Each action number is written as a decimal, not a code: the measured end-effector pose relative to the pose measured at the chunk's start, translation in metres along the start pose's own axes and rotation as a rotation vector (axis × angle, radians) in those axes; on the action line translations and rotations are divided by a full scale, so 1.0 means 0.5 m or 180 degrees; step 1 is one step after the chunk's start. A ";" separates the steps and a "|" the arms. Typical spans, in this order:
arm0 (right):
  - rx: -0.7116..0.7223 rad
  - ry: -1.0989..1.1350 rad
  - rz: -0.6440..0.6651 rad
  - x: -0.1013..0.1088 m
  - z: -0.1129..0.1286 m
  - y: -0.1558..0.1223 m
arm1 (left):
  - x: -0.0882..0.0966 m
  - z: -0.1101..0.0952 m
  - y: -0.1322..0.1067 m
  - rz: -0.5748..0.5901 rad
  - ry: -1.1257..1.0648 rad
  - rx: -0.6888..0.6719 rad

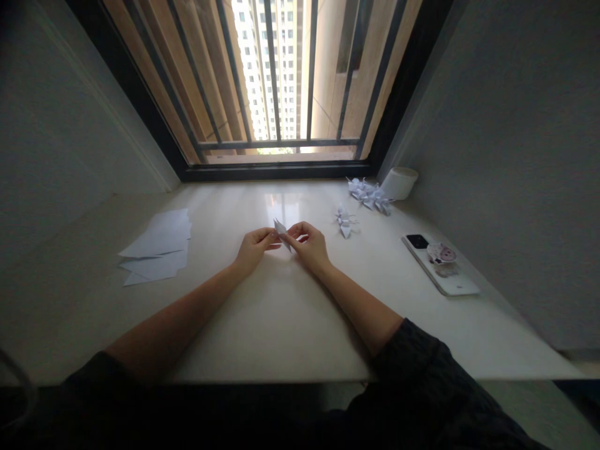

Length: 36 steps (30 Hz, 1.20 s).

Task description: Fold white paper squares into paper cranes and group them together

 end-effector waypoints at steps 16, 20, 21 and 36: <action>-0.0551 0.0088 0.0239 -0.007 -0.011 -0.007 | 0.009 -0.003 0.003 -0.0370 0.0221 -0.0134; -0.0618 0.0441 0.0321 -0.009 -0.007 -0.007 | 0.013 -0.004 0.005 -0.0428 0.0324 -0.0158; -0.0657 0.0515 0.0361 -0.010 -0.005 -0.007 | 0.013 -0.004 0.005 -0.0432 0.0325 -0.0152; -0.0049 0.0119 0.0306 -0.010 0.002 -0.001 | 0.006 -0.009 0.002 -0.0179 0.0180 -0.0259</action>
Point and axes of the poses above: each hand's wrist, its own y-axis towards the middle knuckle, its own x-axis out of the back of the hand, z = x × y, the point moved 4 cm from there along y, towards the middle knuckle
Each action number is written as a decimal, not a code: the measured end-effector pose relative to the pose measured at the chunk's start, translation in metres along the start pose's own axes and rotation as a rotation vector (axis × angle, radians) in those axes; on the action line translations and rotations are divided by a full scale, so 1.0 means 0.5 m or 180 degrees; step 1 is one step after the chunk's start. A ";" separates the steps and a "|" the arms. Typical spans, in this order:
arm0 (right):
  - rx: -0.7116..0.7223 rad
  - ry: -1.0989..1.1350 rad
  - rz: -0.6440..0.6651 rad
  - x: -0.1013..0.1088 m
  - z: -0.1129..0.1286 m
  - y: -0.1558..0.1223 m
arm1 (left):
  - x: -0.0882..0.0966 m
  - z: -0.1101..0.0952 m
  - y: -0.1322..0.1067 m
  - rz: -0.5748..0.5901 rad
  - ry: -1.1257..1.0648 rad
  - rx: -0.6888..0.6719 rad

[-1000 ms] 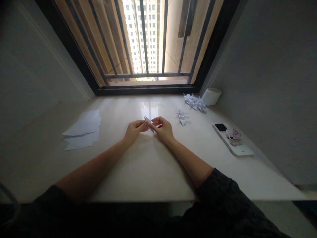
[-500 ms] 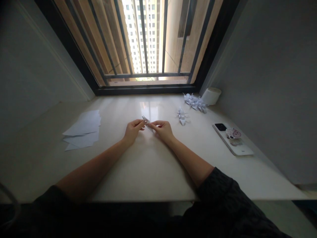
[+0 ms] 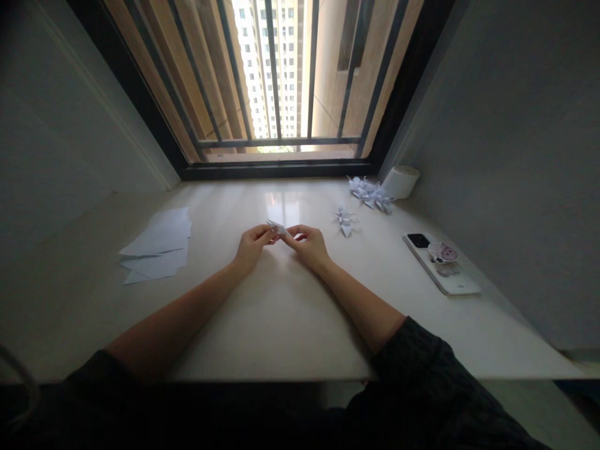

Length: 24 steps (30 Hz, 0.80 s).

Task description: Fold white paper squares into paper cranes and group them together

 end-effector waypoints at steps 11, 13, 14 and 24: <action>0.1454 -0.1264 -0.0767 0.024 0.072 -0.028 | 0.000 0.001 0.003 -0.0059 0.0043 0.0218; 0.1688 -0.1479 -0.0813 0.027 0.073 -0.029 | -0.001 0.001 0.002 -0.0081 0.0002 0.0258; 0.1802 -0.1571 -0.0767 0.027 0.073 -0.029 | -0.001 0.001 0.001 -0.0104 -0.0018 0.0267; 0.2044 -0.1531 0.0097 0.005 0.065 -0.023 | 0.008 0.007 0.007 -0.0253 -0.0042 0.0174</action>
Point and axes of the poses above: each hand's wrist, its own y-axis towards the middle knuckle, its own x-axis out of the back of the hand, z = x × y, the point moved 4 cm from there along y, towards the middle knuckle
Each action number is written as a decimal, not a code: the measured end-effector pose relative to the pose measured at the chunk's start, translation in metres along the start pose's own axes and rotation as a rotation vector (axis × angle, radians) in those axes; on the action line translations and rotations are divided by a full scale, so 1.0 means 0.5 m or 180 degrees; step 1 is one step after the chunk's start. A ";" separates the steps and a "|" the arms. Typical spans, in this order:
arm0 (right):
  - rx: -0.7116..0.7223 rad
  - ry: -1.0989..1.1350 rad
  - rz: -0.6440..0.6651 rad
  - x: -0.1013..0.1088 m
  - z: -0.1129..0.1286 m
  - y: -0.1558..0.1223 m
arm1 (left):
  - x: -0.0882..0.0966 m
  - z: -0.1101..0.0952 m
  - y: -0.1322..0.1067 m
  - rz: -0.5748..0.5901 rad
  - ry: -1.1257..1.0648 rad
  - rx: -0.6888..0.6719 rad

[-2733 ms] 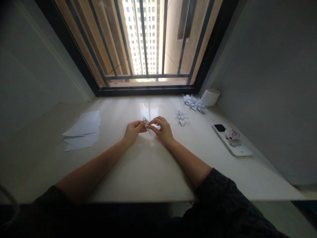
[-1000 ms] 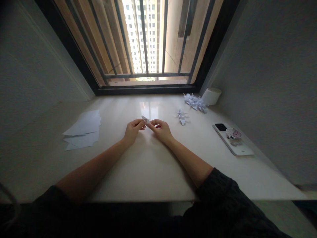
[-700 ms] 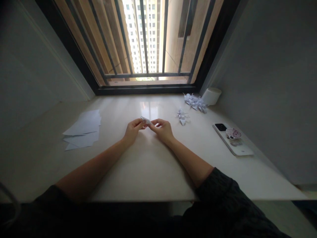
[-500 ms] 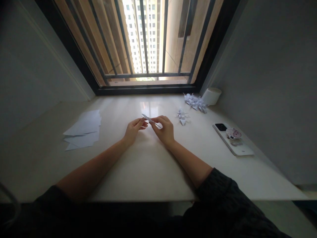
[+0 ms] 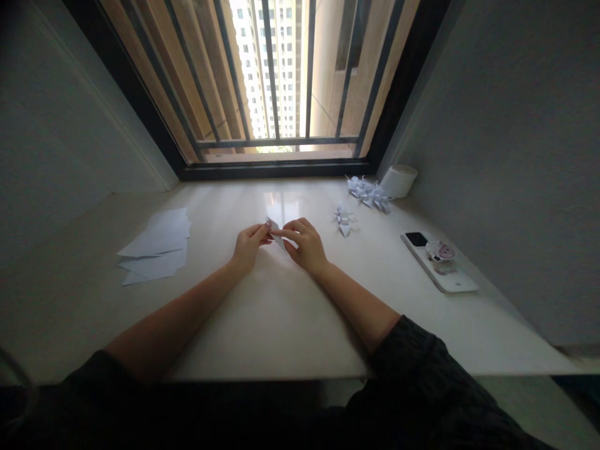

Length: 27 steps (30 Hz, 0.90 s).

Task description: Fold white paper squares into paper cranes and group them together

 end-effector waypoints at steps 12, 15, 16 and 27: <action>-0.0666 0.0898 0.0014 -0.008 -0.023 -0.007 | -0.005 -0.006 -0.004 0.0238 0.0343 -0.0005; -0.0683 0.0932 0.0004 -0.006 -0.018 -0.005 | -0.006 -0.006 -0.005 0.0251 0.0340 0.0001; -0.0683 0.0957 -0.0003 -0.005 -0.018 -0.004 | -0.007 -0.007 -0.005 0.0256 0.0338 -0.0012; -0.0817 0.1341 0.0142 -0.014 -0.026 -0.005 | -0.007 -0.005 -0.004 0.0253 0.0354 -0.0105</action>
Point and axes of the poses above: each hand's wrist, its own y-axis towards the middle knuckle, its own x-axis out of the back of the hand, z = x × y, the point moved 4 cm from there along y, towards the middle knuckle
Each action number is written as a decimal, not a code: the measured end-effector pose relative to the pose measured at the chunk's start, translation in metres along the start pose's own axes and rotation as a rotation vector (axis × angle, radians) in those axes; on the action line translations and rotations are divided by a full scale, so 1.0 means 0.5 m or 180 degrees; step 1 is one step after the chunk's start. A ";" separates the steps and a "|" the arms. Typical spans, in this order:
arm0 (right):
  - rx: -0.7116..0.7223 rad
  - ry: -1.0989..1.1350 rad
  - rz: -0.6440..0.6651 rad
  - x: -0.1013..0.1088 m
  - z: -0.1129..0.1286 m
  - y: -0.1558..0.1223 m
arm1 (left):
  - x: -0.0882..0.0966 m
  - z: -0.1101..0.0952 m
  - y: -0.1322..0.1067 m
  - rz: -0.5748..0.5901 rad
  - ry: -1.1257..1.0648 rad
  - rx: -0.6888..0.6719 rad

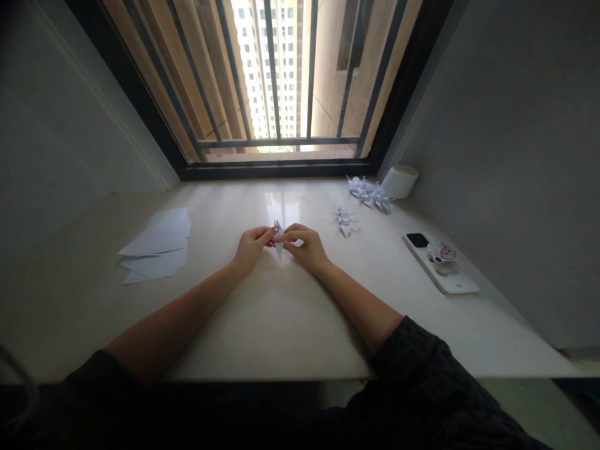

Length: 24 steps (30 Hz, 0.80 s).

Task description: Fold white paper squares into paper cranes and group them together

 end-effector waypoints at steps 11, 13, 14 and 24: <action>-0.0143 0.0192 -0.0020 -0.001 -0.011 0.002 | -0.001 -0.002 -0.003 0.0017 -0.0001 -0.0008; -0.0148 0.0203 0.0042 -0.002 -0.009 0.002 | 0.000 -0.001 -0.002 0.0002 0.0022 -0.0009; -0.0138 0.0201 0.0074 -0.003 -0.008 0.003 | 0.001 -0.001 -0.001 0.0000 0.0032 -0.0009; -0.0115 0.0148 0.0152 -0.003 -0.004 0.003 | 0.001 -0.001 -0.001 -0.0022 0.0050 0.0006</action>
Point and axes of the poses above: each hand's wrist, its own y-axis towards the middle knuckle, its own x-axis out of the back of the hand, z = x × y, the point moved 4 cm from there along y, towards the middle knuckle
